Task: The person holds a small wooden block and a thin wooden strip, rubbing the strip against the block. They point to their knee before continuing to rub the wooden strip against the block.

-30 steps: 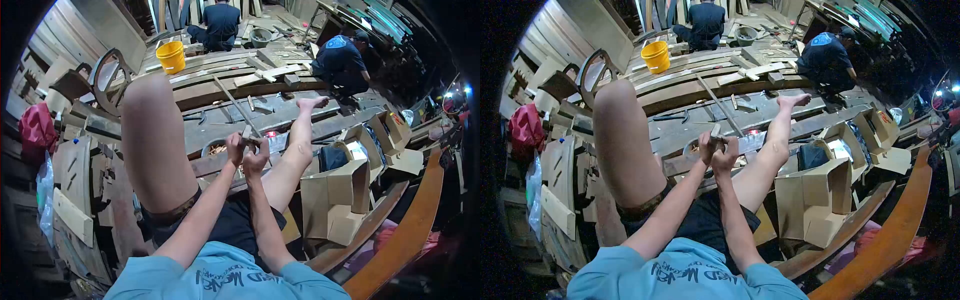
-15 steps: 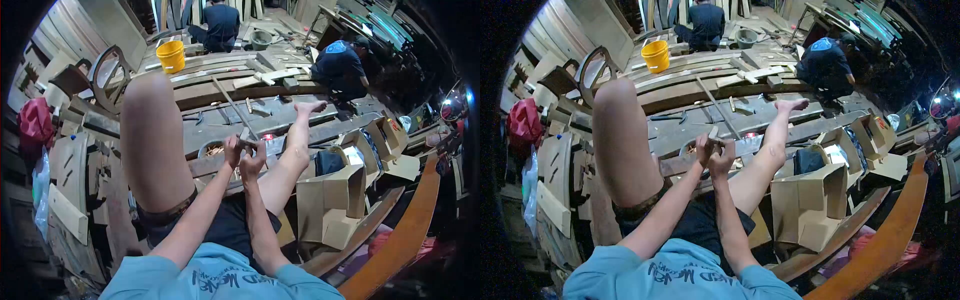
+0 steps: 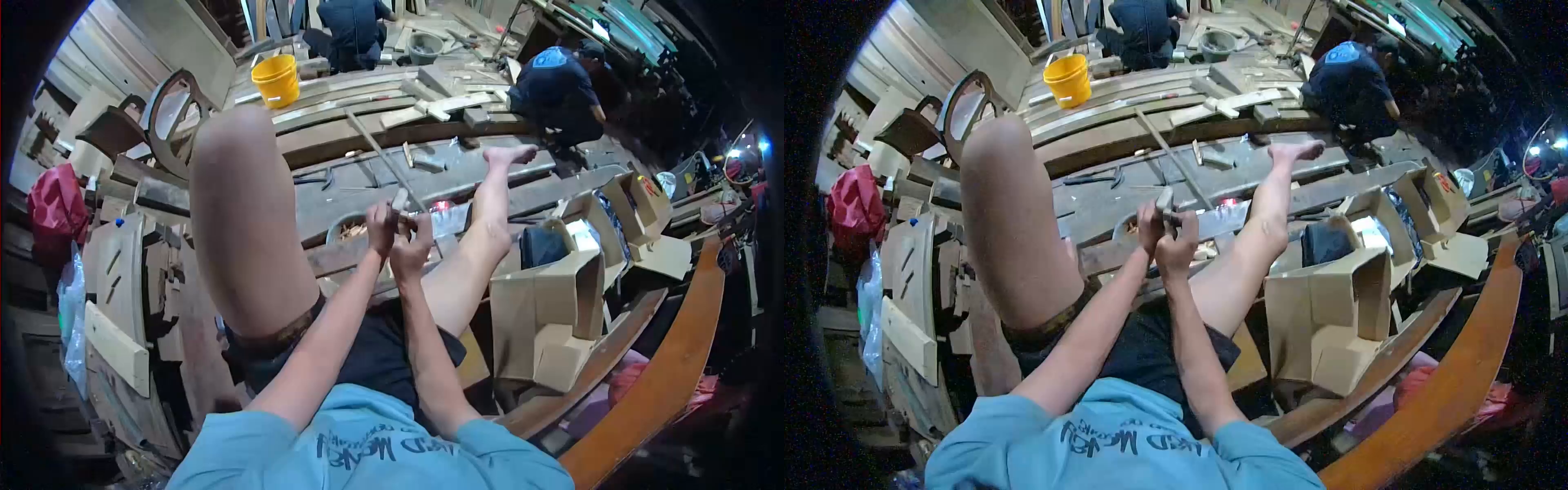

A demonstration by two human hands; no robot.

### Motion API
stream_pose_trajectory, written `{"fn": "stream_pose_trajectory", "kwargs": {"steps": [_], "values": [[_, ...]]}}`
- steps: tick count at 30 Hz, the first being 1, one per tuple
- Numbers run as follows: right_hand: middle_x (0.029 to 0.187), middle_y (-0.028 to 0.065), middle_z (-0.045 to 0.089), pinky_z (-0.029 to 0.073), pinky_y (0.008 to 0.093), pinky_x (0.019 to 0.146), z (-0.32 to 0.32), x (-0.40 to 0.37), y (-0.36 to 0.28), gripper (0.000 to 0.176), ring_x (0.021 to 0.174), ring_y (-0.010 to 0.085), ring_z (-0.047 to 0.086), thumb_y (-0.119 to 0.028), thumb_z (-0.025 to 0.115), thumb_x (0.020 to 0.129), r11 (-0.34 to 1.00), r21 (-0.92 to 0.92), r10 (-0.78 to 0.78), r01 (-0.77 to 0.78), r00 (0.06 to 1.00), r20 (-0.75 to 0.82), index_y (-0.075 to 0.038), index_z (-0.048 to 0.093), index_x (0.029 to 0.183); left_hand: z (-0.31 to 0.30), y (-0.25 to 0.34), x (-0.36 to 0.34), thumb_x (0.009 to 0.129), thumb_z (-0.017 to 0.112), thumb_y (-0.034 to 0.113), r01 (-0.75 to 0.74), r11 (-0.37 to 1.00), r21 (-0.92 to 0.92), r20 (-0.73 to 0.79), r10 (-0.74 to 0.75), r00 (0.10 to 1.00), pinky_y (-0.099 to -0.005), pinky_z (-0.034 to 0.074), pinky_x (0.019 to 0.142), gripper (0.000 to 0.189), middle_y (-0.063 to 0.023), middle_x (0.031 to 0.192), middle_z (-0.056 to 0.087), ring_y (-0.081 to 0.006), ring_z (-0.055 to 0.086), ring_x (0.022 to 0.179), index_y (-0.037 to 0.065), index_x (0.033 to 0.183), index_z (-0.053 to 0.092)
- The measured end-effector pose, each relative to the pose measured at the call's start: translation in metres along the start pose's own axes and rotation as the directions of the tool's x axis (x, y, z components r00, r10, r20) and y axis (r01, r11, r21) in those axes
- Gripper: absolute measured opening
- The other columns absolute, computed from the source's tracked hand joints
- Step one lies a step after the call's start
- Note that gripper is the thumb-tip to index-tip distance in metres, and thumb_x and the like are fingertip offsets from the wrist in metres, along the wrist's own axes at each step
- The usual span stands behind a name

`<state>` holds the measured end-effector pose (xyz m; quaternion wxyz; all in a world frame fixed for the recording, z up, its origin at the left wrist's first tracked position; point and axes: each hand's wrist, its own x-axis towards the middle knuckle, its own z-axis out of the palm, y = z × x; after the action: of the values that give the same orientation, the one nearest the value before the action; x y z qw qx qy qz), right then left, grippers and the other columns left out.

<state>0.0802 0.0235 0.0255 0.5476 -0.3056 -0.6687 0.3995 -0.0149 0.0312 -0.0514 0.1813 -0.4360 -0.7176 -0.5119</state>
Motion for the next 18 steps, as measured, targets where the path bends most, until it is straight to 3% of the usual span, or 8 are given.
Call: {"fn": "stream_pose_trajectory", "kwargs": {"steps": [1, 3, 7, 10, 12, 15, 16, 18], "values": [[0.068, 0.0114, 0.051, 0.041, 0.0313, 0.062, 0.004, -0.003, 0.009, 0.013, 0.065, 0.0223, 0.05, 0.011, 0.047, 0.065, 0.995, 0.024, 0.093, -0.095, 0.993, 0.069, 0.003, 0.047, 0.075, 0.002, -0.007, -0.002, 0.068, 0.058, 0.014, -0.085, 0.983, 0.166, -0.051, 0.094, 0.994, -0.0365, 0.041, 0.061, 0.016, -0.0076, 0.079, 0.058, -0.0266, 0.053, 0.071, 0.004, 0.081, 0.057], [0.068, 0.0118, 0.051, 0.042, 0.0313, 0.064, 0.007, -0.001, 0.015, 0.015, 0.065, 0.0225, 0.05, 0.011, 0.044, 0.064, 0.997, -0.028, 0.077, -0.074, 0.991, 0.107, 0.003, 0.047, 0.076, -0.02, 0.012, 0.008, 0.068, 0.058, 0.011, 0.032, 0.999, -0.016, 0.121, -0.029, 0.992, -0.0385, 0.04, 0.068, 0.02, -0.0083, 0.084, 0.056, -0.0287, 0.051, 0.082, 0.007, 0.087, 0.057], [0.073, 0.0166, 0.046, 0.039, 0.0351, 0.065, 0.003, 0.004, -0.001, 0.018, 0.07, 0.0338, 0.046, 0.009, 0.041, 0.061, 0.998, 0.048, 0.035, -0.035, 0.999, -0.003, 0.002, 0.046, 0.077, 0.002, -0.007, -0.008, 0.075, 0.057, 0.016, -0.037, 0.998, 0.058, 0.001, 0.037, 0.999, -0.0352, 0.043, 0.062, 0.017, -0.0135, 0.083, 0.056, -0.0278, 0.054, 0.069, 0.002, 0.084, 0.053], [0.071, 0.016, 0.045, 0.039, 0.0357, 0.065, 0.004, 0.008, 0.005, 0.02, 0.069, 0.0331, 0.046, 0.01, 0.04, 0.059, 0.994, 0.021, 0.109, -0.11, 0.993, 0.042, 0.002, 0.045, 0.076, -0.002, 0.003, 0.001, 0.074, 0.055, 0.013, 0.372, 0.764, -0.527, 0.175, -0.331, 0.927, -0.0349, 0.042, 0.063, 0.012, -0.014, 0.076, 0.056, -0.0283, 0.052, 0.069, 0.001, 0.077, 0.053], [0.071, 0.0159, 0.046, 0.039, 0.0362, 0.065, 0.001, 0.012, 0.003, 0.02, 0.068, 0.0331, 0.046, 0.011, 0.04, 0.058, 0.997, 0.06, 0.059, -0.057, 0.998, -0.02, 0.002, 0.045, 0.076, -0.005, 0.011, 0.002, 0.077, 0.052, 0.012, -0.017, 1.0, 0.022, 0.011, 0.016, 1.0, -0.0363, 0.04, 0.063, 0.011, -0.0132, 0.072, 0.054, -0.0299, 0.05, 0.068, 0.002, 0.076, 0.053], [0.071, 0.0156, 0.046, 0.039, 0.0368, 0.066, 0.002, 0.006, 0.005, 0.019, 0.069, 0.0336, 0.047, 0.008, 0.042, 0.059, 0.986, 0.084, 0.141, -0.143, 0.99, 0.032, 0.002, 0.046, 0.077, 0.004, -0.006, -0.007, 0.074, 0.053, 0.008, -0.098, 0.99, 0.102, -0.014, 0.1, 0.995, -0.0379, 0.039, 0.062, 0.005, -0.012, 0.071, 0.053, -0.0306, 0.05, 0.067, 0.003, 0.076, 0.053], [0.072, 0.016, 0.047, 0.039, 0.0382, 0.066, 0.0, 0.005, 0.003, 0.019, 0.07, 0.0343, 0.047, 0.008, 0.042, 0.059, 0.973, 0.076, 0.21, -0.219, 0.972, 0.11, 0.002, 0.046, 0.077, -0.001, -0.003, -0.003, 0.068, 0.058, 0.003, 0.118, 0.991, -0.062, 0.019, -0.118, 0.993, -0.0387, 0.039, 0.064, 0.011, -0.012, 0.073, 0.055, -0.0311, 0.05, 0.069, 0.004, 0.078, 0.055], [0.069, 0.0125, 0.047, 0.039, 0.0323, 0.064, 0.0, 0.011, 0.011, 0.015, 0.067, 0.026, 0.047, 0.008, 0.045, 0.063, 0.999, -0.035, 0.024, -0.022, 0.998, 0.05, 0.001, 0.046, 0.076, -0.017, 0.023, 0.011, 0.067, 0.06, 0.004, -0.037, 0.998, -0.053, -0.031, 0.035, 0.999, -0.038, 0.04, 0.058, 0.014, -0.0126, 0.073, 0.056, -0.0291, 0.053, 0.066, 0.003, 0.079, 0.055]]}}
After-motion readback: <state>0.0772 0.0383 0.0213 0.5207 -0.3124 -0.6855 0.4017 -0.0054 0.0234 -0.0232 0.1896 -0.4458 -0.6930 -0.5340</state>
